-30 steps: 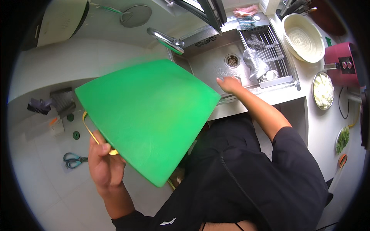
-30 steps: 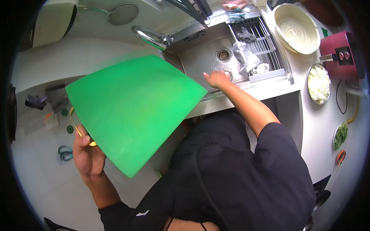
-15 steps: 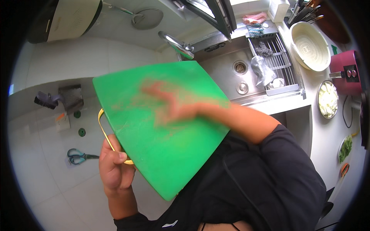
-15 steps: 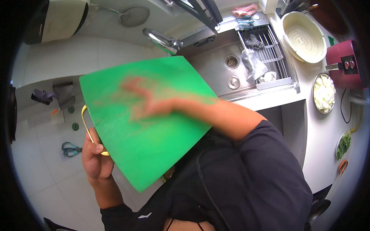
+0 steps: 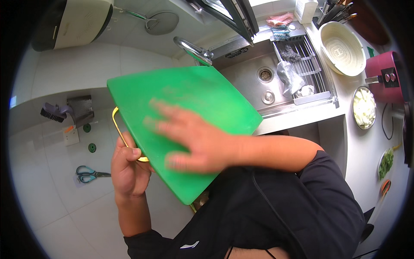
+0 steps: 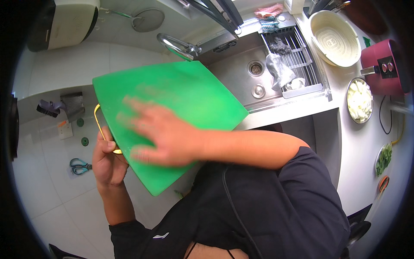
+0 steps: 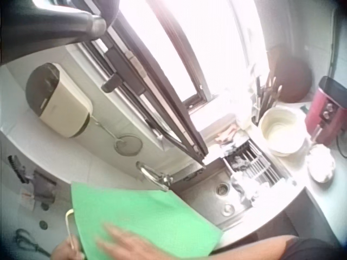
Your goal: The person washes a frying pan, a knife, a cutting board, and a ladle in the kitchen sink using a dish sponge. They also wash their hands and transfer chopped vegetables from a cutting board into a bowl.
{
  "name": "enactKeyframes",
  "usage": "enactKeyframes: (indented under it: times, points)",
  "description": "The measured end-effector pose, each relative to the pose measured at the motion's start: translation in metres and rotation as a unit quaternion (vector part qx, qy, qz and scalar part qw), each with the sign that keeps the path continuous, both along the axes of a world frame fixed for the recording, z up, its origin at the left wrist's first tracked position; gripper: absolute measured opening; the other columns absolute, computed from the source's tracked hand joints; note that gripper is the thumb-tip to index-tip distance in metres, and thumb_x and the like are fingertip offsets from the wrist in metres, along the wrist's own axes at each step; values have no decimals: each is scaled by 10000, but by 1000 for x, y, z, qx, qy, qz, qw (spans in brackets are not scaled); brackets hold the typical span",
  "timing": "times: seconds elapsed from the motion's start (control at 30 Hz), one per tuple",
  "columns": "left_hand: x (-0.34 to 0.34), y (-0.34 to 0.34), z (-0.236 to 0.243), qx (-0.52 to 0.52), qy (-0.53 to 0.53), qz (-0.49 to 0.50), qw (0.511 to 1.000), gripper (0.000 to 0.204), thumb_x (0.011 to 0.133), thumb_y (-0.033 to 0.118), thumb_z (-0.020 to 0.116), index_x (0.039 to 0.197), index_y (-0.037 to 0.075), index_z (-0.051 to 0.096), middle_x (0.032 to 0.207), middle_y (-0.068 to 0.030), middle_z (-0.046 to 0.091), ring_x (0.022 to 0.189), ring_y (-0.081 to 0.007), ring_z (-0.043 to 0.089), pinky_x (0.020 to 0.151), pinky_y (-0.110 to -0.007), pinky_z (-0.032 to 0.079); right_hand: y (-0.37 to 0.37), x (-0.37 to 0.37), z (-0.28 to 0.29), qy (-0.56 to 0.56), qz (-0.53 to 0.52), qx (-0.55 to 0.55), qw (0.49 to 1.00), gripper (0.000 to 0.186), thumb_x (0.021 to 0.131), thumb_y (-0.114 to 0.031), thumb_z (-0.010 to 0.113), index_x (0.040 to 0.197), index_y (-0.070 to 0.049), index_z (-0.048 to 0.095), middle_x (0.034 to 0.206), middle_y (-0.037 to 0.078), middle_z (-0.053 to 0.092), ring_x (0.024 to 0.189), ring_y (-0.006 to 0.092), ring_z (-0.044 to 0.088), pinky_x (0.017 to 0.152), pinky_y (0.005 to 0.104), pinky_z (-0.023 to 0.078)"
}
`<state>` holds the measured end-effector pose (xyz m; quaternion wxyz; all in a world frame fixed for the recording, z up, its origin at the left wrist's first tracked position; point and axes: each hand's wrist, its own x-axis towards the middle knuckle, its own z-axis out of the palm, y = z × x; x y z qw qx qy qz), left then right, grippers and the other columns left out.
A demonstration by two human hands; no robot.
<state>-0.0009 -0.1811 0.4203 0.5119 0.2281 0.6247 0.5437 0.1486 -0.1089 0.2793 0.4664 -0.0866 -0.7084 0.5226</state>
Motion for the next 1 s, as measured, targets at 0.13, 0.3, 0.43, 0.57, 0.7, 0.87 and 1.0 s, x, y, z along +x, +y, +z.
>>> enactKeyframes:
  times: [0.13,0.3,0.43,0.57,0.7,0.87,1.0]
  points:
    - [5,2,10,4,53,-25,998,100,829,26,490,778,74,418,843,-128,609,637,-231,617,491,-337,533,8,11,-26,-28,88,143,985,862,879,-532,593,1537,-57,302,1612,196,210,1458,404,255,1166,518,243]
    - [-13,16,21,-13,69,-40,997,101,833,34,496,793,79,414,834,-104,587,671,-197,596,470,-311,500,95,68,-246,-728,71,-50,680,701,934,-579,527,1362,-24,552,1352,227,577,1288,361,528,1063,435,415]
    - [-56,23,13,-26,54,-18,998,75,867,83,503,819,107,451,825,-52,570,683,-159,577,497,-275,482,68,92,-296,-500,-54,-228,834,708,886,-519,617,1348,14,550,1418,245,505,1336,366,470,1111,410,372]
    - [-104,51,3,-73,55,-35,995,65,885,133,514,935,119,554,888,-8,582,729,-140,571,585,-261,493,32,106,-286,-414,-146,-196,877,560,910,-371,643,1308,17,574,1267,235,601,1206,356,569,1041,398,432]
    - [-136,103,-15,-122,150,-9,981,96,877,183,538,944,130,581,908,0,593,766,-145,594,590,-255,502,5,124,-295,-340,-136,-373,852,493,919,-303,647,1288,17,585,1246,203,630,1163,294,606,1007,359,450]
    - [-184,152,-25,-200,266,-28,943,88,845,210,574,887,134,590,887,-7,616,780,-142,638,594,-270,526,-16,145,-282,-313,-124,-427,839,416,942,-244,628,1260,22,595,1178,141,663,1051,207,633,943,323,476]
    - [-181,180,-25,-189,399,2,897,103,824,202,603,884,119,598,881,-21,645,752,-152,650,617,-297,548,-14,155,-287,-269,-152,-449,838,318,964,-244,609,1214,-49,624,1024,24,663,826,112,643,670,243,459]
